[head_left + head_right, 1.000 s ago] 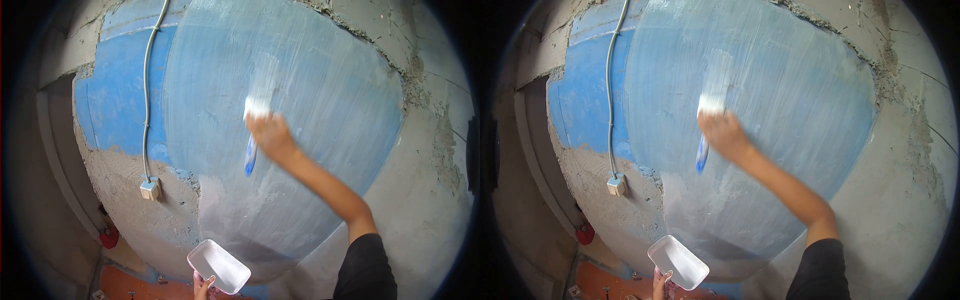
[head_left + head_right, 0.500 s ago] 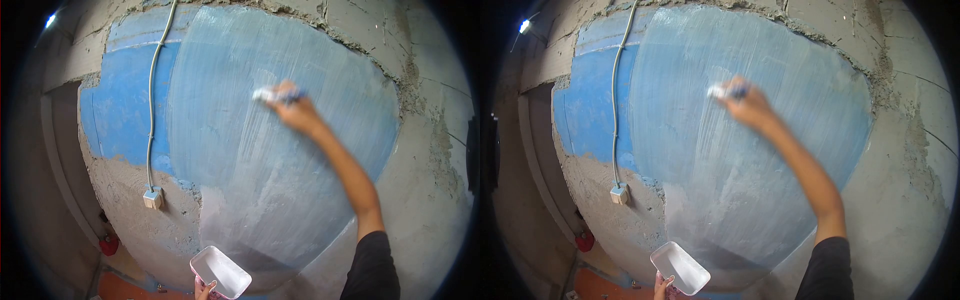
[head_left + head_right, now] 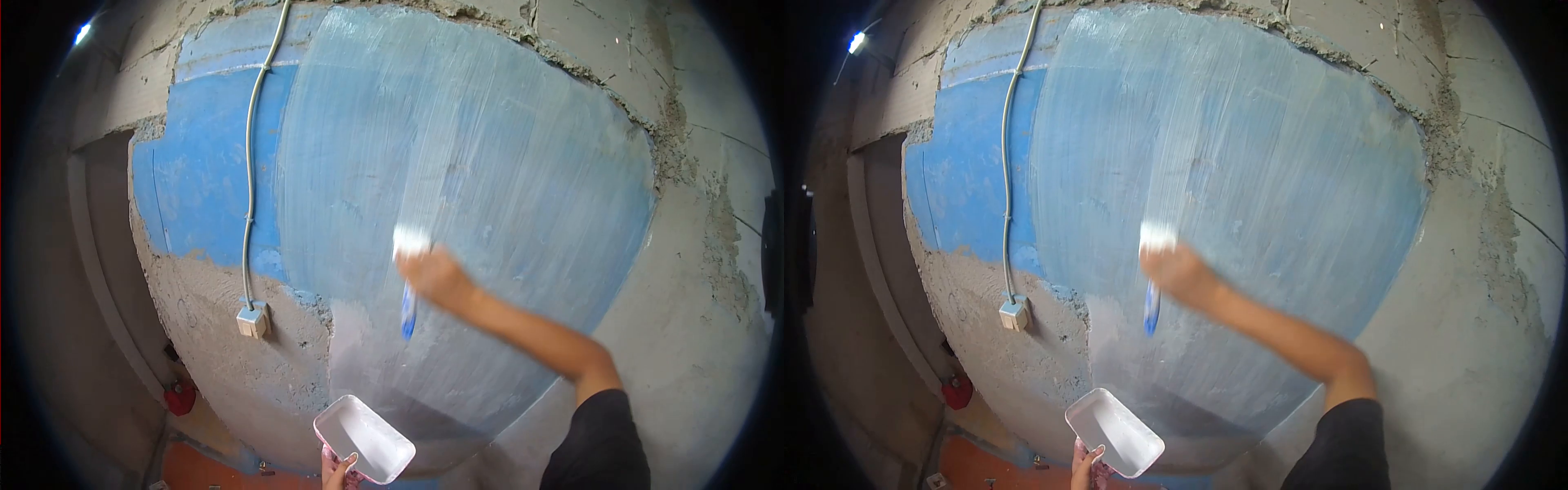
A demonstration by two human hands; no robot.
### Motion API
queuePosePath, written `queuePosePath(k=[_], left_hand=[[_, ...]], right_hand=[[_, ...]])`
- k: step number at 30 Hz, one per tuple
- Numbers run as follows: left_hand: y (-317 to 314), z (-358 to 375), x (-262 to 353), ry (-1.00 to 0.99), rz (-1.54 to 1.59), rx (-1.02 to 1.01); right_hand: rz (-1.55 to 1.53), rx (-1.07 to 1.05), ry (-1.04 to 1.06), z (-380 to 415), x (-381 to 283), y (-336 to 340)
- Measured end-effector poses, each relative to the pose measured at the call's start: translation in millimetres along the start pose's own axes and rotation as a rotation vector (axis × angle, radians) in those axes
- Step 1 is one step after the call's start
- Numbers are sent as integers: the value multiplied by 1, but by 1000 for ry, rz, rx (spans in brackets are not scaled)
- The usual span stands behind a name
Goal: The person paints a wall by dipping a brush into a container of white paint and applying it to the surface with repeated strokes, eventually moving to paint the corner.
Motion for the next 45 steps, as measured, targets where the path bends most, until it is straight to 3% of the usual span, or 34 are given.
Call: queuePosePath(k=[3, 7, 9, 11, 15, 18, 21, 23, 25, 27, 29, 33, 36, 41, 45], left_hand=[[22, -9, -11, -60, -158, -15], [19, 2, -2, -16, 46, -35], [24, 6, 2, 24, 70, -25], [20, 10, 10, 31, 65, -16], [31, 14, 1, 20, 23, 62], [35, 19, -1, 8, 13, 137], [46, 20, -6, 40, 36, 180], [58, 23, -10, 81, 80, 184], [54, 24, -6, 58, 10, 210], [52, 26, -4, 44, -17, 219], [55, 22, -6, 41, -6, 201], [41, 22, 1, 74, 90, 152], [38, 16, -3, 44, 95, 117], [54, 21, -15, 73, 101, 190], [62, 25, -17, 51, 80, 258]], right_hand=[[-274, -129, -56, 66, -121, -8], [-519, -264, -193, 98, -194, -7], [-530, -229, -236, 89, -174, -17], [-448, -225, -331, 47, -108, 1], [-184, 41, -564, 3, -39, 11], [-65, -129, -474, 41, -102, -10], [-159, -216, -375, 116, -225, -43], [-358, -318, -341, 150, -289, -44], [-520, -375, -355, 156, -300, -35], [-629, -376, -381, 145, -279, -26], [-639, -415, -428, 131, -222, -24], [-499, -295, -620, 76, -94, 10], [-359, -161, -664, 66, -93, 14], [-226, -240, -428, 150, -266, -45], [-498, -363, -439, 191, -378, -57]])
Point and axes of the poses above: each hand's wrist, its own z-axis away from the middle knuckle, its own y-axis out of the back of the hand, x = y × z, the point moved 1 cm from there along -z, towards the middle knuckle, and after that the axes turned 2 degrees about -y, right-handed, at the moved point
